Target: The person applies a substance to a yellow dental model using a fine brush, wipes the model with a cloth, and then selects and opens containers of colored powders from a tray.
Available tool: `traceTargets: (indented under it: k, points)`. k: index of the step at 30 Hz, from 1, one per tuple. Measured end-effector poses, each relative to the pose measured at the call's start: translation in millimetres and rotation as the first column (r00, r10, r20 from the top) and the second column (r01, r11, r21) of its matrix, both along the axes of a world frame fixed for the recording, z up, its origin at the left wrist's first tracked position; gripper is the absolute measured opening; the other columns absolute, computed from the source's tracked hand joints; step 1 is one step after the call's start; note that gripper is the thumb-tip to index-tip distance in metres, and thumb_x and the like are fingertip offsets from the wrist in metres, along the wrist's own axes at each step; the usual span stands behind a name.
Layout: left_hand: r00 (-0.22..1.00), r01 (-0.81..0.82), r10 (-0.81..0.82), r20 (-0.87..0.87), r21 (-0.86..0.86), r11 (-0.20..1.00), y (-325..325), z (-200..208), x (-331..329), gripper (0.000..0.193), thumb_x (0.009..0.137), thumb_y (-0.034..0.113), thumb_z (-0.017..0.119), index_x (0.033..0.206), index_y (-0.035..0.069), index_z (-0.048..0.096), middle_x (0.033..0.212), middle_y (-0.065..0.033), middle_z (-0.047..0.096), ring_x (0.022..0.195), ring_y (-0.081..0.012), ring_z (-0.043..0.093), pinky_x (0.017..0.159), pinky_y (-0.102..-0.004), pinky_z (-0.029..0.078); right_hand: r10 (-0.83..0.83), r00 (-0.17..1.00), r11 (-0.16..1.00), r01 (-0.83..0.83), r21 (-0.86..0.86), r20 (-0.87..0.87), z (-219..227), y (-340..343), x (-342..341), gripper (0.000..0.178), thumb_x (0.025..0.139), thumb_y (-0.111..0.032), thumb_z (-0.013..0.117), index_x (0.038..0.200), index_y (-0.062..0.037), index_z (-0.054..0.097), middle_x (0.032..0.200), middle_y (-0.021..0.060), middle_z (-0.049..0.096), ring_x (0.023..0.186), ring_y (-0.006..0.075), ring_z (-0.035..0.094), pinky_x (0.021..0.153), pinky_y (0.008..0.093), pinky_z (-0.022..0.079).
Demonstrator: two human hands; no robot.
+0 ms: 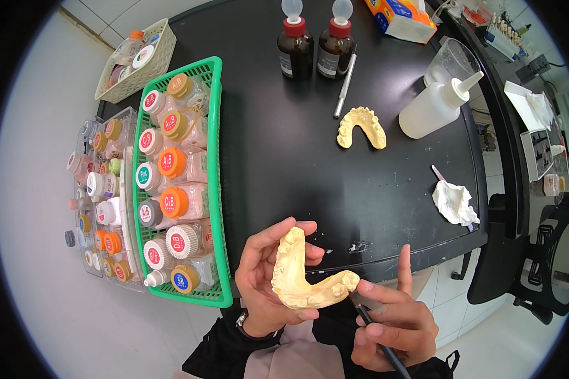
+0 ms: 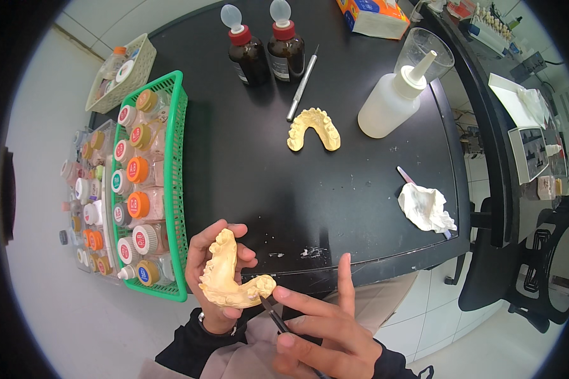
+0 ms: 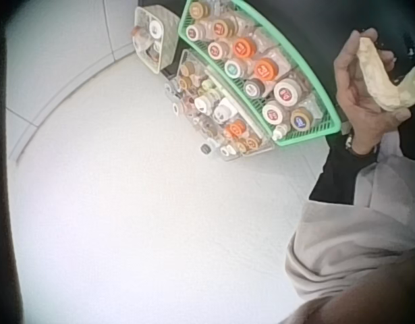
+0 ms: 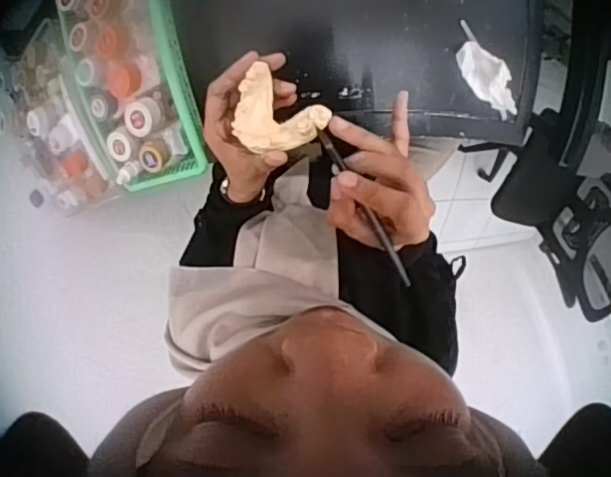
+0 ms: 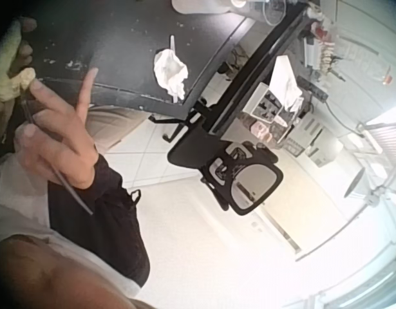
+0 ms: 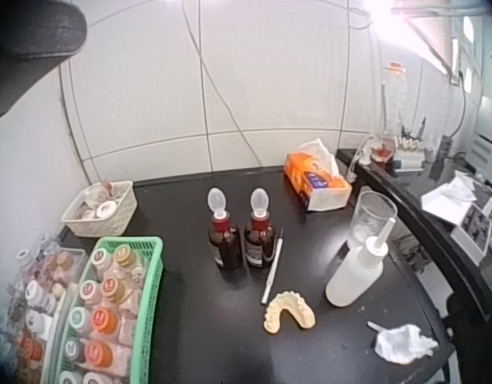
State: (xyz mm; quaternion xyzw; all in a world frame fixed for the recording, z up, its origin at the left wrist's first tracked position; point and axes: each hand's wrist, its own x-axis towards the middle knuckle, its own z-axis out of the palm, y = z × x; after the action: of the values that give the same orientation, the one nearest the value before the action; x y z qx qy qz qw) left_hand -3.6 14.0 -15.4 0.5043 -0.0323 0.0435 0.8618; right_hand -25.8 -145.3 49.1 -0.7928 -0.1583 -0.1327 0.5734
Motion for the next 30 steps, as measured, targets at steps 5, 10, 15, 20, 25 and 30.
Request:
traceTargets:
  k: [5,10,15,20,25,30]
  points:
    - [1.000,-0.004,0.004,0.009,0.011,1.000,-0.4,0.1,0.5,0.099,0.054,0.023,0.090,0.129,-0.007,0.033,0.124,-0.0255,0.048,0.101,-0.0204,0.060,0.089,-0.0317,0.050,0.006,1.000,1.000,-0.006,0.003,-0.011,1.0,0.2,0.8,0.020,0.075,-0.008,0.064,0.090,-0.0129,0.052,0.068,0.0021,0.052,0.090,0.0305,0.066,0.099,0.0727,0.012]
    - [1.000,-0.003,0.003,0.010,0.014,1.000,-0.3,-0.2,0.5,0.099,0.053,0.024,0.090,0.129,-0.007,0.034,0.124,-0.0256,0.048,0.101,-0.0203,0.060,0.088,-0.0318,0.050,-0.058,0.998,0.993,0.060,0.100,-0.018,-5.5,3.6,-0.5,0.019,0.076,-0.009,0.064,0.089,-0.0120,0.051,0.069,0.0021,0.053,0.090,0.0308,0.066,0.100,0.0726,0.010]
    - [1.000,-0.006,0.006,0.008,0.010,1.000,-0.4,0.0,0.0,0.099,0.053,0.024,0.090,0.129,-0.007,0.033,0.124,-0.0257,0.048,0.101,-0.0204,0.060,0.088,-0.0319,0.050,0.006,1.000,0.999,-0.005,0.039,-0.022,-2.9,0.6,0.6,0.019,0.078,-0.011,0.064,0.089,-0.0106,0.048,0.069,0.0022,0.053,0.090,0.0305,0.066,0.100,0.0726,0.009]
    - [1.000,-0.006,0.006,0.005,0.005,1.000,-0.3,0.1,0.5,0.100,0.053,0.025,0.090,0.129,-0.007,0.033,0.124,-0.0255,0.048,0.101,-0.0204,0.060,0.088,-0.0319,0.050,-0.018,1.000,0.997,0.019,0.075,-0.007,-6.9,3.0,0.2,0.019,0.078,-0.011,0.064,0.088,-0.0105,0.048,0.068,0.0017,0.053,0.089,0.0303,0.066,0.100,0.0726,0.009]
    - [1.000,-0.007,0.007,-0.001,0.002,1.000,-0.7,0.7,-0.4,0.100,0.053,0.025,0.090,0.129,-0.007,0.033,0.125,-0.0253,0.048,0.101,-0.0205,0.060,0.089,-0.0319,0.050,-0.035,0.999,0.995,0.035,0.092,0.001,-7.0,4.5,-0.4,0.018,0.078,-0.011,0.063,0.087,-0.0099,0.047,0.068,0.0018,0.054,0.088,0.0303,0.066,0.100,0.0727,0.009]
    - [1.000,0.004,-0.004,0.006,-0.001,1.000,-0.1,0.0,0.0,0.100,0.053,0.024,0.090,0.129,-0.007,0.033,0.125,-0.0255,0.047,0.102,-0.0209,0.059,0.089,-0.0320,0.050,-0.017,1.000,0.994,0.019,0.104,-0.019,-6.0,2.4,0.1,0.019,0.079,-0.012,0.064,0.086,-0.0090,0.047,0.066,0.0028,0.054,0.088,0.0306,0.066,0.101,0.0717,0.009]
